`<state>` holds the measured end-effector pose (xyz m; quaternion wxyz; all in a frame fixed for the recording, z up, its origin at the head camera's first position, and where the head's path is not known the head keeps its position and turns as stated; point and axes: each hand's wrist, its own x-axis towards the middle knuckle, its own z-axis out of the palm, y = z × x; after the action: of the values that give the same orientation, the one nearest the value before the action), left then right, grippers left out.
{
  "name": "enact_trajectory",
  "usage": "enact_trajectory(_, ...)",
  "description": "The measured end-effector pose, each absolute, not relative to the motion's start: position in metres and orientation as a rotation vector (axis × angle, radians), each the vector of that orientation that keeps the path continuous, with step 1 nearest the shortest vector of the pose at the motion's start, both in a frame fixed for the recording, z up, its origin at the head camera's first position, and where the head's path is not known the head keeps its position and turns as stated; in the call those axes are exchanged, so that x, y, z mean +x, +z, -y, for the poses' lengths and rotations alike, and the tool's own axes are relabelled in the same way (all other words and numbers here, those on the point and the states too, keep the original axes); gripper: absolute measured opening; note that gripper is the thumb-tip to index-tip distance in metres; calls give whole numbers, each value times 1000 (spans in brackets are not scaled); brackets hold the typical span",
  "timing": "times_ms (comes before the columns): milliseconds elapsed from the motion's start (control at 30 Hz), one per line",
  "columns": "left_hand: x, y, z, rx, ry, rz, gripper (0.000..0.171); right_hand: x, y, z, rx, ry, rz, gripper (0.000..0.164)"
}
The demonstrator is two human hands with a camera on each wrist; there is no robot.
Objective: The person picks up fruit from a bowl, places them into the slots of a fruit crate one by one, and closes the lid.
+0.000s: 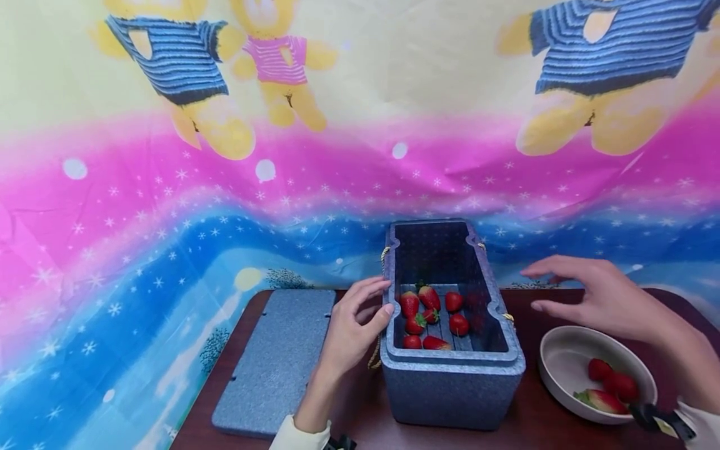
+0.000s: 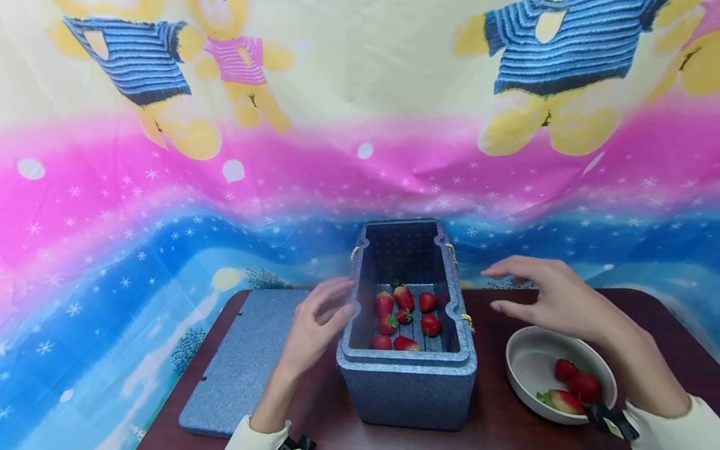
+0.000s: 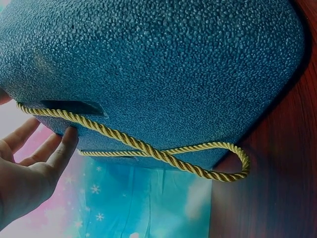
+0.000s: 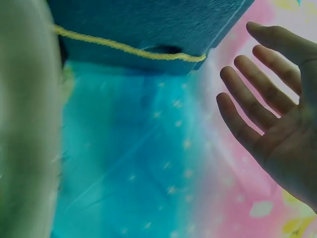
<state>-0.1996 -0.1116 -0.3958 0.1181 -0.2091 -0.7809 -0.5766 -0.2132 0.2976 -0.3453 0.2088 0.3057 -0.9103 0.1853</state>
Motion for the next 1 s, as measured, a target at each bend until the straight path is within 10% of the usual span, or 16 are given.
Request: enact_trajectory(1000,-200,-398,112,-616,-1700,2277,41,-171,-450,-389,990,889,2985,45)
